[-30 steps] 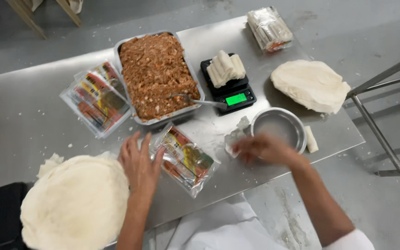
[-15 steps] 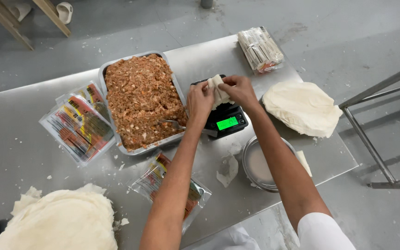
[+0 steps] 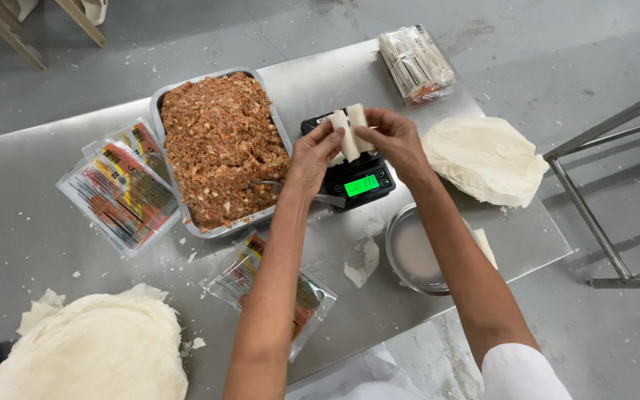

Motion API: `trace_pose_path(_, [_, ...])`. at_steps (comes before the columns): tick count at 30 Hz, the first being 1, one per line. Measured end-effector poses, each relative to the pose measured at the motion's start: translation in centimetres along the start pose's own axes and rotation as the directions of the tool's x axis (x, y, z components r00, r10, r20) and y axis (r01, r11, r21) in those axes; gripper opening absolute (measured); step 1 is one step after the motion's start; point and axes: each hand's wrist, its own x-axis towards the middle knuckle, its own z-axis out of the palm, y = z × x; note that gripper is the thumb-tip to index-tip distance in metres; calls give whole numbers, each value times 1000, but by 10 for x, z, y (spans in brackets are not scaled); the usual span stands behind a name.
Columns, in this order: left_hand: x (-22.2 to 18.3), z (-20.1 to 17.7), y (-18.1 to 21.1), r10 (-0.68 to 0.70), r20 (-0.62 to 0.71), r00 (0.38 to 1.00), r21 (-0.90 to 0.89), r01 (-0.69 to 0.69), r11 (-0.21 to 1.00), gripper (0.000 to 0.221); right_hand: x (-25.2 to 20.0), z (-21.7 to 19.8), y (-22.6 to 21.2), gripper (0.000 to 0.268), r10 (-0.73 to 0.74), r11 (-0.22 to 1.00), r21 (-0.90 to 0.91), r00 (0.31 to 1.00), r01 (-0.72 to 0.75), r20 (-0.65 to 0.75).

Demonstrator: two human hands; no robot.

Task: The person peels wrappers from a stack, places filling onto a wrapper, rolls it into a spring roll, and then packs multiple spring rolls into a plastic bag by hand.

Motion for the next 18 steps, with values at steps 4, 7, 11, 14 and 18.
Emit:
trace_pose_path(4, [-20, 1, 15, 122, 85, 989, 46, -126, 991, 40, -17, 2, -6, 34, -85, 994, -66, 995, 89, 53])
trace_pose_path(7, [-34, 3, 27, 106, 101, 989, 108, -117, 987, 43, -43, 17, -27, 43, -130, 988, -76, 989, 136, 73])
trace_pose_path(11, [-45, -12, 47, 34, 24, 999, -63, -32, 998, 44, -50, 0, -15, 44, -113, 991, 78, 993, 111, 29])
trace_pose_path(14, [-45, -20, 51, 28, -63, 998, -332, -48, 942, 57, -67, 0, -13, 39, -75, 985, 154, 997, 77, -20])
trace_pose_path(18, [-73, -1, 48, -32, -84, 996, -311, 4, 951, 37, -82, 27, -9, 35, -69, 974, 212, 997, 76, -41])
